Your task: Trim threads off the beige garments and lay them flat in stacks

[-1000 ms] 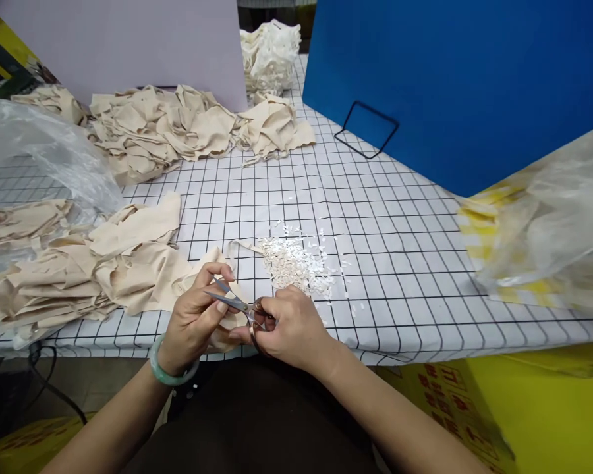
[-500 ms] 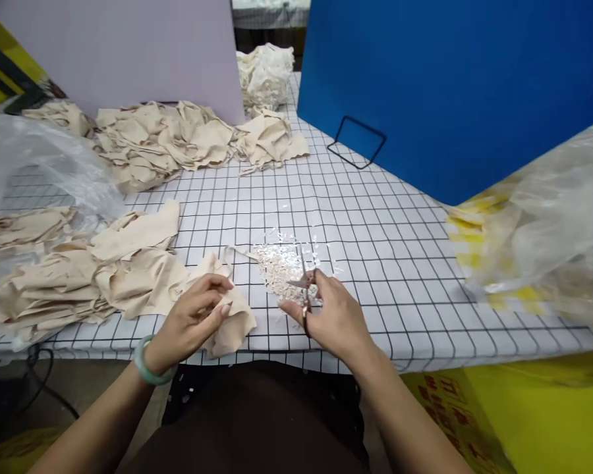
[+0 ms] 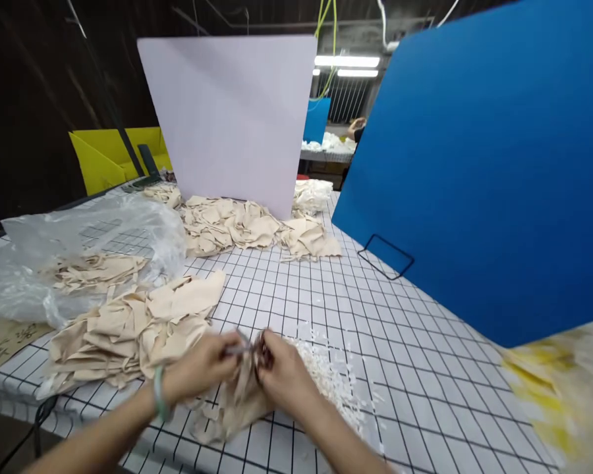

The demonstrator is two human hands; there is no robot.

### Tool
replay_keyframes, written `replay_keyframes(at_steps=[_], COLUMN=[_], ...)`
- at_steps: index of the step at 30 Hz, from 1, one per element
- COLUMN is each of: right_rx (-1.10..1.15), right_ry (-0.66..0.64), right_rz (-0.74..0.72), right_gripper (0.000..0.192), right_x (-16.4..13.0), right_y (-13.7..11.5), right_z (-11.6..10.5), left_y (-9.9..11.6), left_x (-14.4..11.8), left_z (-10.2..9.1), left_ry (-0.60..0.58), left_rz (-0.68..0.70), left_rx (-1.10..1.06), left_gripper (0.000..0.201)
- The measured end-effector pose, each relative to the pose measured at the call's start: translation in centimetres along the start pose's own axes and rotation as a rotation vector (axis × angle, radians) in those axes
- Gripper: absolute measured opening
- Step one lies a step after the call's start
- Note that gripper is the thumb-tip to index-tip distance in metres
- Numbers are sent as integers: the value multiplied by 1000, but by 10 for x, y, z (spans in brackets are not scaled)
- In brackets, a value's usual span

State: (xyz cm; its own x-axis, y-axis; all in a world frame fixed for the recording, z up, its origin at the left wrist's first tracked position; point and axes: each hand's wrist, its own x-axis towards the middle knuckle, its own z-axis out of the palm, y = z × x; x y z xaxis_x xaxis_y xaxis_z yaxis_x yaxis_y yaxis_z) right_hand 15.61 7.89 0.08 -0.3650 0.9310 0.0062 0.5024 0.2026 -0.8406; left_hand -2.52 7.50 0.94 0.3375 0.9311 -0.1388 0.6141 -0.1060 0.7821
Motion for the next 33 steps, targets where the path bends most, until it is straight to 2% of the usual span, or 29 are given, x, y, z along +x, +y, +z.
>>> replay_keyframes(at_steps=[1, 3, 4, 5, 6, 7, 8, 9, 11, 13, 15, 16, 18, 21, 23, 24, 27, 29, 31, 33], right_rx=[-12, 0, 31, 41, 34, 22, 6, 1, 63, 229, 408, 469, 516, 501, 560, 629, 816, 771, 637, 524], right_ry=[62, 237, 328, 389, 435, 461, 470, 464, 391, 257, 148, 123, 113, 138, 156, 150, 150, 244, 363, 418], right_rz=[-54, -110, -124, -122, -112, -100, -77, -45, 59, 184, 270, 305, 350, 384, 392, 391, 374, 378, 367, 344], right_gripper=[17, 10, 8, 11, 16, 21, 24, 28, 32, 34, 33, 33, 36, 45, 47, 46, 48, 48, 45, 42], right_x=[28, 83, 106, 123, 134, 138, 134, 124, 90, 47, 8, -9, -34, -49, -46, -42, -26, -20, -21, -26], right_y=[-13, -43, -54, -61, -62, -57, -48, -36, -10, 11, 23, 27, 33, 38, 39, 38, 35, 34, 36, 36], right_z=[-20, -61, -79, -94, -105, -111, -112, -107, -85, -52, -22, -11, 2, 5, 7, 10, 19, 19, 11, 0], left_y=[14, 43, 54, 61, 64, 62, 56, 49, 31, 18, 13, 12, 11, 8, 5, 3, -8, -20, -33, -42], left_x=[28, 79, 100, 115, 124, 128, 125, 118, 91, 61, 36, 28, 17, 8, 3, 2, -3, -8, -16, -26], left_z=[-26, -81, -103, -120, -129, -129, -120, -104, -55, 3, 51, 69, 89, 89, 77, 70, 44, 26, 10, 3], left_ry=[84, 394, 510, 614, 680, 699, 675, 610, 401, 213, 133, 124, 124, 110, 160, 217, 385, 434, 415, 332], left_rz=[6, 96, 163, 201, 212, 213, 198, 175, 109, 55, 94, 131, 244, 433, 484, 471, 353, 230, 62, -108], left_rx=[-34, -78, -71, -53, -39, -30, -39, -73, -220, -432, -610, -625, -525, -215, -50, 18, 212, 362, 501, 578], left_gripper=[15, 15, 20, 27, 39, 44, 45, 43, 38, 59, 71, 66, 51, 47, 47, 41, 14, 12, 13, 17])
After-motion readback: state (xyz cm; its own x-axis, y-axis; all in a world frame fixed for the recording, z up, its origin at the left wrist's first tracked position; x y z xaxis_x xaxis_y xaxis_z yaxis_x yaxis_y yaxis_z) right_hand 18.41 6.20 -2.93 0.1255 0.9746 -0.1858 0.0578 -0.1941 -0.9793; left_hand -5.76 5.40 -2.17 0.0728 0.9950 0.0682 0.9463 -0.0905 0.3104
